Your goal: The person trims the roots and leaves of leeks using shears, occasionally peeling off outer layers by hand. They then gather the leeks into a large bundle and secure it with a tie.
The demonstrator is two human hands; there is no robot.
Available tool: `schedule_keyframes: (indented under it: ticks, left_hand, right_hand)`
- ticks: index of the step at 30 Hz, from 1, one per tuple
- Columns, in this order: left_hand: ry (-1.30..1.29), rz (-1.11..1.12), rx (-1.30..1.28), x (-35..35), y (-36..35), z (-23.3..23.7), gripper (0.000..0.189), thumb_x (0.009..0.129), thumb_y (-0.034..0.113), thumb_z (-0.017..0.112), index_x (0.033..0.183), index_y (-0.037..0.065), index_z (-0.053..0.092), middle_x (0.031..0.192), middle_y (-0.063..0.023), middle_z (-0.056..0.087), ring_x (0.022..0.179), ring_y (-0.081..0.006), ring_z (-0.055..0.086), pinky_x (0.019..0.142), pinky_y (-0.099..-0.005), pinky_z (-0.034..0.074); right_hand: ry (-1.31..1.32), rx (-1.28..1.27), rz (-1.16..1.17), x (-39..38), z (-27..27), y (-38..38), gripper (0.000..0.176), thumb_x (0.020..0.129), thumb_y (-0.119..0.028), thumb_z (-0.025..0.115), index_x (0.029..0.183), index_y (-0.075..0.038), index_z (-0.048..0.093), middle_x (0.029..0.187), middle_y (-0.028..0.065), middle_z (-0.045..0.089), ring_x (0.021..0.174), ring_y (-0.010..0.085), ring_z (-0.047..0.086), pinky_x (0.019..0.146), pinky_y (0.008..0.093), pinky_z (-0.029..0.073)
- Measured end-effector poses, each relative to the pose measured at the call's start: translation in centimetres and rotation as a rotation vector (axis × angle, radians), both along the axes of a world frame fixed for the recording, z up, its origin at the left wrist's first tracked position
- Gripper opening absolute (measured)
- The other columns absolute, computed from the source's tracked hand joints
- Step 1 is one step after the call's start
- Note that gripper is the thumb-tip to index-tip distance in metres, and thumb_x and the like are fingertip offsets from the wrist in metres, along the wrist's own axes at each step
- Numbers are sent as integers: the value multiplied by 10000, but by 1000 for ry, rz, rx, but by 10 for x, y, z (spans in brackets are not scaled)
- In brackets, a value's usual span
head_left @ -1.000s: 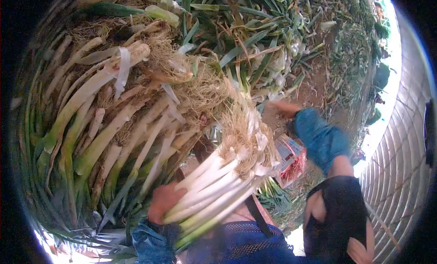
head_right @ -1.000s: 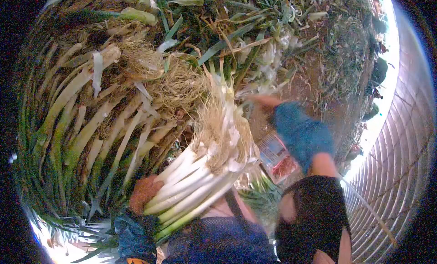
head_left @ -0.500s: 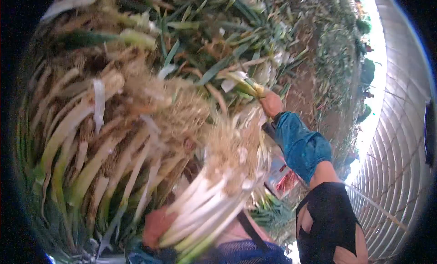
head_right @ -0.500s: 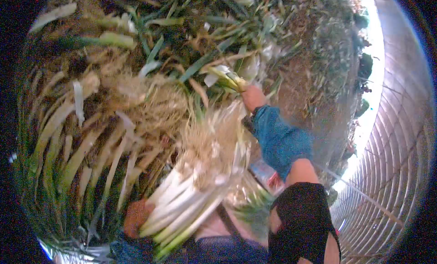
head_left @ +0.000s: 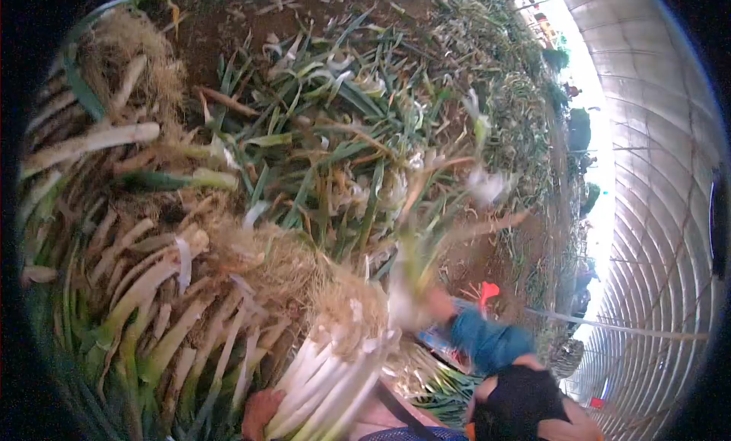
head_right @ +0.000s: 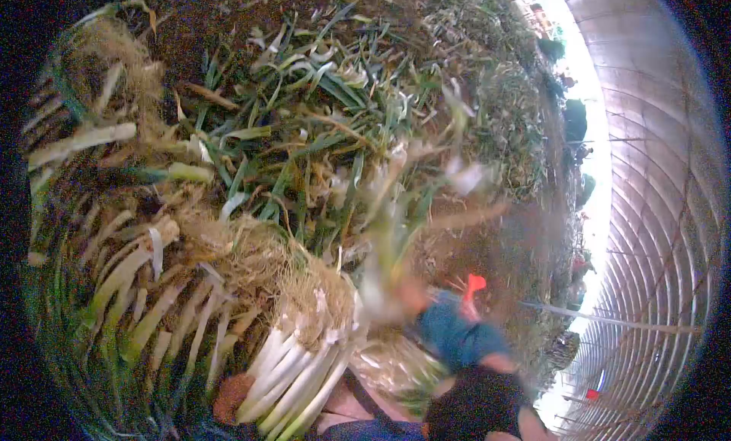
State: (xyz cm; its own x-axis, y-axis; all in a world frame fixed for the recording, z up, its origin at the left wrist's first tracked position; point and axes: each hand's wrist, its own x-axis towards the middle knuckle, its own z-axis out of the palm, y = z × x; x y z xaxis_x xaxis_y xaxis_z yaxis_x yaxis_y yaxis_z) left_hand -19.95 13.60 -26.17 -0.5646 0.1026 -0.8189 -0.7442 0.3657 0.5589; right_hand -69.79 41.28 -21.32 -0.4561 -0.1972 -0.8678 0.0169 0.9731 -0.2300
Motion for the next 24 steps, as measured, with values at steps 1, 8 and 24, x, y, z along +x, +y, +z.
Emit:
schedule_keyframes:
  ticks: [1,8,24]
  left_hand:
    - [-9,62,-9,-13,-6,17,357,840,362,473,897,47,631,878,-223,612,836,-399,583,727,-483,456]
    - [-209,453,228,-24,-25,53,415,870,397,469,802,25,637,769,-262,584,751,-401,567,653,-487,423]
    - [-158,226,99,-46,-25,85,497,810,453,514,1061,33,598,944,-259,603,886,-414,578,789,-456,452]
  right_hand:
    - [-67,-7,114,52,-14,1,223,860,-220,526,949,-24,585,872,109,607,727,211,578,612,361,466]
    - [524,91,855,-54,51,-12,262,867,-181,488,1078,-36,544,1022,130,577,880,248,557,738,369,456]
    - [-94,-153,412,39,-75,-144,164,795,-190,530,910,-74,534,901,99,571,835,273,566,690,393,439]
